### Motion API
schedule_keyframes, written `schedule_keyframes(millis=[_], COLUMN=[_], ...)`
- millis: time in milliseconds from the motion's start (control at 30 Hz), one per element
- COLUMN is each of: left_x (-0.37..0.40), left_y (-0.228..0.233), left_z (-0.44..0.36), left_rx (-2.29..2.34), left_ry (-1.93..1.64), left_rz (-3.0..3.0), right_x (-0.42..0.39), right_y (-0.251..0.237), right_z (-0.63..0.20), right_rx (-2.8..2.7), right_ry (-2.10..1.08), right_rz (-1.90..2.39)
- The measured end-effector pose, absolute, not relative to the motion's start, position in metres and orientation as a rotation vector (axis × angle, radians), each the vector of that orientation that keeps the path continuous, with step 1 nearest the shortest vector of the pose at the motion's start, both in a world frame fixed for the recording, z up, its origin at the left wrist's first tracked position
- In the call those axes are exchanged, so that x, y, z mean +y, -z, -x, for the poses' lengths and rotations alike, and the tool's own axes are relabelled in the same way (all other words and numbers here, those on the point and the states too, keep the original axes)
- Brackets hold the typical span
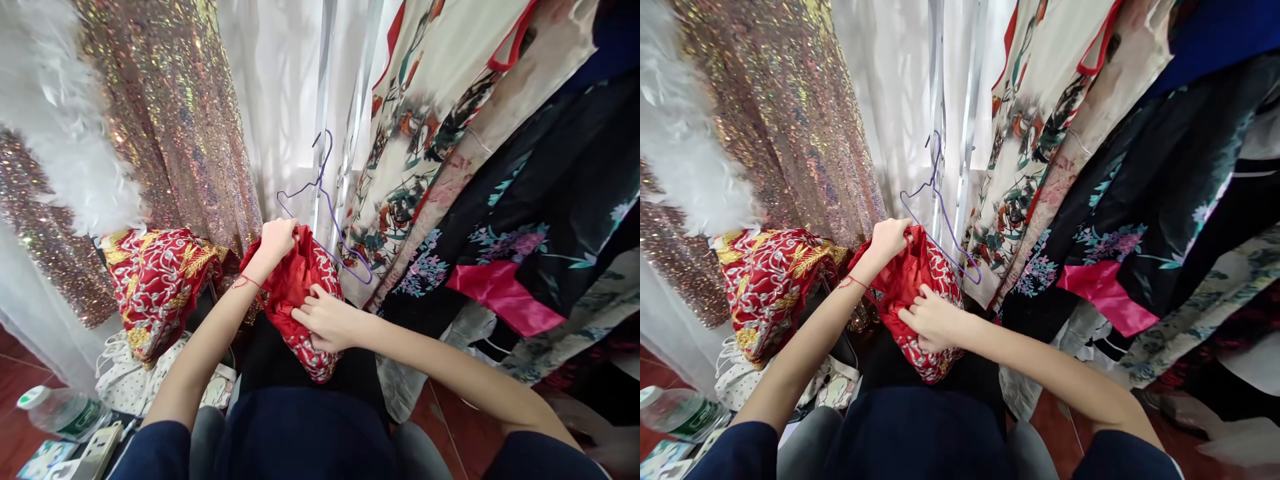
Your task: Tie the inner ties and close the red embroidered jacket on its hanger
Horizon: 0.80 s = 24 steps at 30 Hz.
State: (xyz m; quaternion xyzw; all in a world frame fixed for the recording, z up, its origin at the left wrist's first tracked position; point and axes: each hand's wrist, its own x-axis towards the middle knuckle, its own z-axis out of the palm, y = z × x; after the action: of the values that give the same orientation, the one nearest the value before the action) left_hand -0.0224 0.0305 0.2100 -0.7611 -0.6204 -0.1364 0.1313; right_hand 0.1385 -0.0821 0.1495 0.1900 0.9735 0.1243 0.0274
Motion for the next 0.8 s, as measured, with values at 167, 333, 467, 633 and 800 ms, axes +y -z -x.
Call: schedule_keyframes(millis=[167, 333, 467, 633, 800], left_x=[0.058, 0.074, 0.083, 0.1, 0.109], left_y=[-0.174, -0.139, -0.124, -0.12, -0.132], left_z=[0.044, 0.057, 0.065, 0.07, 0.075], left_rx=[-1.879, -1.893, -1.876, -1.946, -1.881], left_ry=[0.325, 0.287, 0.326, 0.316, 0.334], left_rz=[2.262, 2.326, 2.368, 2.501, 2.848], right_x=[-0.083, -0.093, -0.085, -0.065, -0.046], right_y=[-0.17, -0.177, -0.165, -0.148, -0.145], right_z=[-0.184, -0.213, -0.236, -0.262, -0.29], right_rx=[2.966, 3.002, 2.793, 2.779, 2.815], right_ry=[-0.138, 0.199, -0.012, -0.244, -0.478], right_rz=[-0.809, -0.709, -1.038, -1.169, -1.272])
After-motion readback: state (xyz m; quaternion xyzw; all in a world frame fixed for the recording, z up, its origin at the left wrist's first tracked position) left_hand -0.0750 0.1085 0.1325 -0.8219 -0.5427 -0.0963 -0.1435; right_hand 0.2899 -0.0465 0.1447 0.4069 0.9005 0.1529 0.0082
